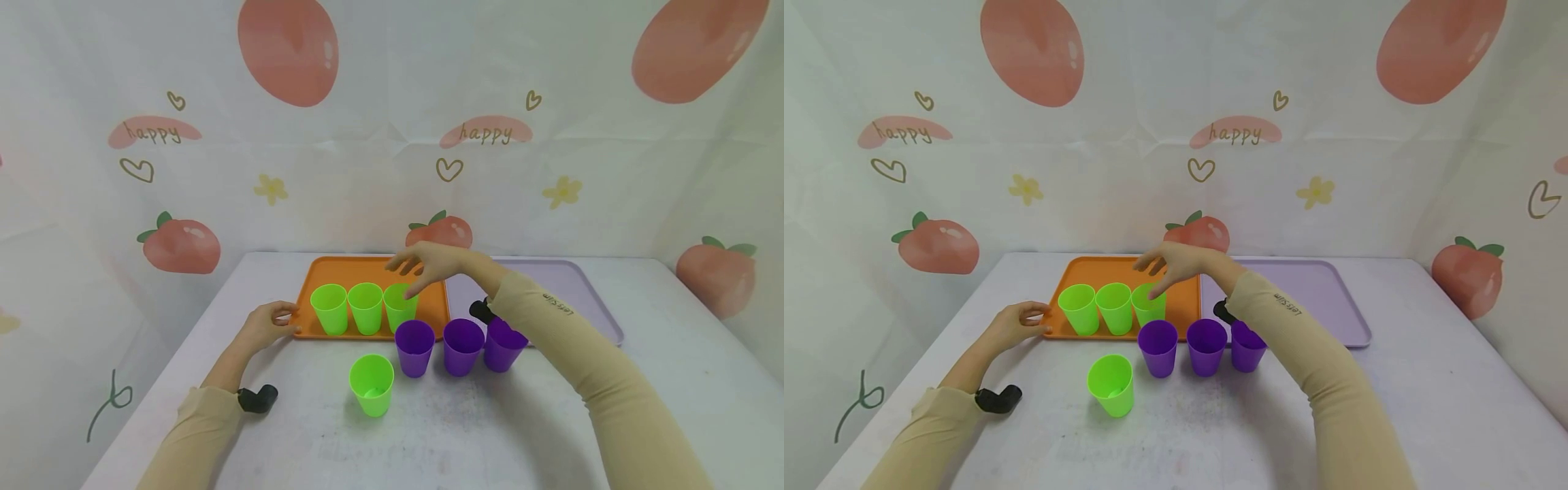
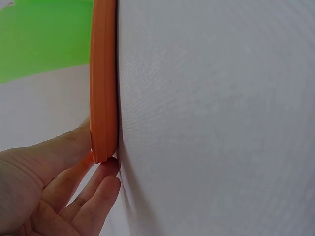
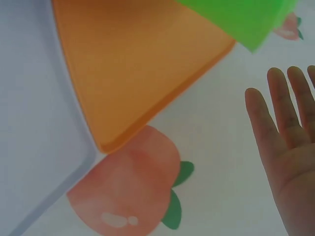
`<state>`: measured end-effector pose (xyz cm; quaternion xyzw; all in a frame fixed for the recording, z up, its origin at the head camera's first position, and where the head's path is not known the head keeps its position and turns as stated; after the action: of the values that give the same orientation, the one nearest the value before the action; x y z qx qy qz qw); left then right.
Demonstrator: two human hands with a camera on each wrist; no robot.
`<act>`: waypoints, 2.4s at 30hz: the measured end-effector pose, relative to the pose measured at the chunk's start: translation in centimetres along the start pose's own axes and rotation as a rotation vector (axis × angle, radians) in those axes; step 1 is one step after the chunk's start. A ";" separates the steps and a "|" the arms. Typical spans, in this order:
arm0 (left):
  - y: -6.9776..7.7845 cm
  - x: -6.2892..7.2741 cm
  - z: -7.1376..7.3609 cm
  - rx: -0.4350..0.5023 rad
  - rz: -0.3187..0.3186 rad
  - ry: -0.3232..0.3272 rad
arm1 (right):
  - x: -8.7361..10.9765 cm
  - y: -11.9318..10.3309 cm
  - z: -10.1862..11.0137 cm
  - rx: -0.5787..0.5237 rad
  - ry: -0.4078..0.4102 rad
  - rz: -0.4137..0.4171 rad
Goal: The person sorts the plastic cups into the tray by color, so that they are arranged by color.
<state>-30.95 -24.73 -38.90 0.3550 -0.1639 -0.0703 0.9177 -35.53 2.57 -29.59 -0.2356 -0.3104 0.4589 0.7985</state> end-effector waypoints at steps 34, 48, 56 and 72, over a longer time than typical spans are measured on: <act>0.1 0.0 0.1 -0.014 -0.008 0.001 | 8.3 -5.8 -5.2 -0.211 0.404 0.130; 0.0 -0.1 0.1 -0.021 -0.026 0.008 | 8.3 -5.9 -10.2 -0.266 0.453 0.103; 0.0 -0.1 0.0 -0.020 -0.012 -0.002 | 7.3 -5.6 -12.6 -0.306 0.454 0.131; 0.0 -0.1 0.0 -0.023 -0.008 -0.006 | 5.5 -5.9 -15.3 -0.275 0.506 0.155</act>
<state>-31.01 -24.76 -38.91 0.3451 -0.1644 -0.0770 0.9208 -19.09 3.24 -34.82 -0.4717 -0.1416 0.3989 0.7735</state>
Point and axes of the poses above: each hand's wrist, its own x-axis away from the middle knuckle, its own z-axis out of the back of the hand, y = z × x, the point moved 8 cm from there along -x, towards the middle knuckle, and after that the axes turned 12 degrees about -y, right-handed, at the moved point
